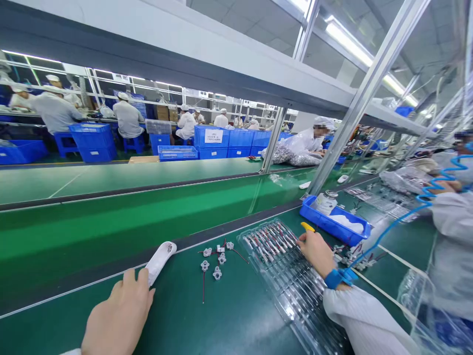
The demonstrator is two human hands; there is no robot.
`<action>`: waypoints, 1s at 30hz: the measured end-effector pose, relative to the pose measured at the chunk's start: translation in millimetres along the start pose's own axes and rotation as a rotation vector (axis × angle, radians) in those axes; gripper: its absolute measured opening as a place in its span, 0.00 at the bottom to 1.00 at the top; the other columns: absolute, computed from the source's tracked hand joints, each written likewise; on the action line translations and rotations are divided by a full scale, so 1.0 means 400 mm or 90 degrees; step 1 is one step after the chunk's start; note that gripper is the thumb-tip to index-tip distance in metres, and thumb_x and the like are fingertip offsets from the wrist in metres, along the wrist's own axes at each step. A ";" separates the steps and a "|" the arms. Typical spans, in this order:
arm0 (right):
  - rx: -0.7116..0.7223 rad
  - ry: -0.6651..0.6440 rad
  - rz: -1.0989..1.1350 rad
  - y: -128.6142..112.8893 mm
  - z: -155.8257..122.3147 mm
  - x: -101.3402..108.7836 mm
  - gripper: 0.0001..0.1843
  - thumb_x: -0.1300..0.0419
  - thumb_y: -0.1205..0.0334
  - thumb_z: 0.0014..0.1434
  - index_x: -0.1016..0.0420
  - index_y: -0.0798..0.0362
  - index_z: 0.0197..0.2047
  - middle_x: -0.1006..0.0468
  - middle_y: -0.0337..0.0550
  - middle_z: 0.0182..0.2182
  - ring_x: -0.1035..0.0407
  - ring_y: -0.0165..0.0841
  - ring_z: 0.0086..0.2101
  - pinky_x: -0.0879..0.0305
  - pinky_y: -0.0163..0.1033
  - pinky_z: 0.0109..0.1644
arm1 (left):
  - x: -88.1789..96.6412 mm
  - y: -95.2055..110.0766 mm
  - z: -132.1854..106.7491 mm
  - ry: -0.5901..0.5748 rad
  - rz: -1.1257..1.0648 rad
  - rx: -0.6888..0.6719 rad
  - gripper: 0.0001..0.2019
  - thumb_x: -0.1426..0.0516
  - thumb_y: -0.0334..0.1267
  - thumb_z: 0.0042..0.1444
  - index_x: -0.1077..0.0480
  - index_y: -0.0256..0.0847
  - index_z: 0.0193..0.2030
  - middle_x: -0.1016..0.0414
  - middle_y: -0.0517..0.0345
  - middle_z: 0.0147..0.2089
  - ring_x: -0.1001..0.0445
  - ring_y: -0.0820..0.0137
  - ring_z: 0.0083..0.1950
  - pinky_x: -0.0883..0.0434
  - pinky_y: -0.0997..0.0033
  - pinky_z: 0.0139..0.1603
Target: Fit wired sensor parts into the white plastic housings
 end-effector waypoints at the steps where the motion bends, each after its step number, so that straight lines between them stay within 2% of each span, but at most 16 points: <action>1: 0.002 0.001 0.020 0.002 0.000 -0.007 0.03 0.44 0.70 0.48 0.33 0.54 0.25 0.29 0.47 0.28 0.32 0.38 0.32 0.44 0.37 0.32 | 0.014 0.010 0.001 0.013 0.008 0.003 0.16 0.61 0.32 0.61 0.33 0.33 0.38 0.35 0.49 0.34 0.29 0.60 0.32 0.36 0.68 0.21; 3: 0.009 0.005 0.069 0.005 0.001 -0.014 0.07 0.45 0.72 0.47 0.36 0.52 0.21 0.31 0.44 0.24 0.33 0.37 0.30 0.44 0.38 0.32 | 0.038 0.048 0.007 0.034 -0.042 -0.011 0.15 0.60 0.29 0.60 0.33 0.34 0.40 0.34 0.46 0.39 0.29 0.60 0.35 0.33 0.66 0.24; 4: 0.009 0.011 0.097 0.007 0.002 -0.013 0.08 0.45 0.72 0.46 0.37 0.51 0.20 0.31 0.43 0.23 0.33 0.37 0.29 0.44 0.38 0.32 | 0.043 0.077 0.011 0.034 -0.109 -0.036 0.14 0.59 0.27 0.59 0.34 0.34 0.41 0.35 0.45 0.42 0.29 0.60 0.37 0.31 0.65 0.27; 8: 0.003 0.037 0.244 0.006 0.000 0.016 0.07 0.48 0.68 0.46 0.41 0.50 0.20 0.33 0.42 0.20 0.34 0.37 0.26 0.44 0.41 0.31 | 0.043 0.230 0.023 -0.013 -0.418 -0.177 0.13 0.52 0.23 0.56 0.34 0.34 0.45 0.35 0.47 0.47 0.29 0.63 0.42 0.30 0.62 0.41; 10: 0.030 0.028 0.345 -0.022 -0.015 0.029 0.05 0.49 0.63 0.47 0.42 0.50 0.22 0.32 0.42 0.22 0.34 0.36 0.26 0.42 0.40 0.30 | 0.039 0.287 0.030 -0.020 -0.475 -0.205 0.16 0.50 0.21 0.53 0.34 0.37 0.47 0.34 0.49 0.47 0.31 0.63 0.45 0.31 0.63 0.44; 12: 0.074 0.003 0.441 -0.069 -0.054 0.034 0.06 0.50 0.57 0.49 0.41 0.50 0.25 0.31 0.40 0.23 0.33 0.33 0.24 0.39 0.38 0.27 | 0.033 0.320 0.040 -0.017 -0.505 -0.204 0.18 0.52 0.19 0.53 0.34 0.39 0.48 0.33 0.50 0.46 0.32 0.61 0.46 0.32 0.59 0.45; 15: 0.105 -0.078 0.587 -0.154 -0.154 0.015 0.12 0.46 0.51 0.48 0.39 0.51 0.28 0.32 0.38 0.24 0.36 0.28 0.20 0.42 0.34 0.20 | 0.023 0.331 0.057 -0.017 -0.586 -0.178 0.19 0.57 0.20 0.54 0.30 0.38 0.42 0.32 0.48 0.42 0.33 0.58 0.44 0.34 0.52 0.44; 17: 0.076 -0.201 0.740 -0.212 -0.236 -0.023 0.12 0.41 0.53 0.47 0.37 0.52 0.29 0.32 0.36 0.23 0.37 0.26 0.18 0.46 0.32 0.18 | 0.018 0.321 0.066 -0.025 -0.667 -0.155 0.17 0.57 0.23 0.55 0.30 0.39 0.40 0.32 0.48 0.42 0.33 0.58 0.44 0.35 0.52 0.45; 19: 0.052 -0.306 0.834 -0.264 -0.310 -0.050 0.11 0.38 0.57 0.47 0.35 0.53 0.28 0.31 0.36 0.24 0.37 0.25 0.19 0.46 0.31 0.20 | 0.012 0.307 0.069 -0.048 -0.774 -0.135 0.14 0.56 0.27 0.57 0.30 0.40 0.41 0.32 0.49 0.42 0.31 0.60 0.43 0.34 0.56 0.46; 21: 0.035 -0.356 0.874 -0.295 -0.358 -0.065 0.10 0.37 0.59 0.46 0.34 0.54 0.27 0.30 0.36 0.24 0.36 0.25 0.20 0.44 0.31 0.22 | 0.003 0.295 0.065 -0.096 -0.894 -0.107 0.13 0.55 0.32 0.57 0.31 0.39 0.42 0.29 0.50 0.39 0.28 0.65 0.36 0.31 0.61 0.41; 24: 0.015 -0.342 0.915 -0.309 -0.382 -0.072 0.11 0.36 0.59 0.45 0.33 0.54 0.25 0.30 0.36 0.23 0.37 0.24 0.19 0.43 0.32 0.23 | -0.012 0.282 0.052 -0.172 -1.058 -0.056 0.13 0.52 0.40 0.56 0.33 0.36 0.43 0.28 0.51 0.35 0.28 0.69 0.30 0.28 0.67 0.34; 27: 0.012 -0.298 0.940 -0.310 -0.383 -0.073 0.12 0.36 0.56 0.44 0.32 0.54 0.25 0.31 0.35 0.22 0.40 0.24 0.18 0.44 0.31 0.21 | -0.019 0.273 0.038 -0.193 -1.174 -0.013 0.16 0.46 0.45 0.51 0.33 0.36 0.42 0.28 0.51 0.37 0.28 0.69 0.34 0.29 0.71 0.33; 30: 0.028 -0.274 0.910 -0.311 -0.382 -0.064 0.12 0.37 0.55 0.45 0.31 0.54 0.26 0.31 0.36 0.22 0.40 0.25 0.19 0.43 0.31 0.21 | -0.025 0.275 0.027 -0.201 -1.244 0.010 0.17 0.42 0.48 0.46 0.34 0.37 0.38 0.27 0.52 0.33 0.29 0.68 0.34 0.31 0.73 0.30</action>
Point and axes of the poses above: each hand's wrist, its own z-axis towards the middle knuckle, its own x-axis out of the back of the hand, y = z × x, the point moved 9 cm from there along z, towards the middle knuckle
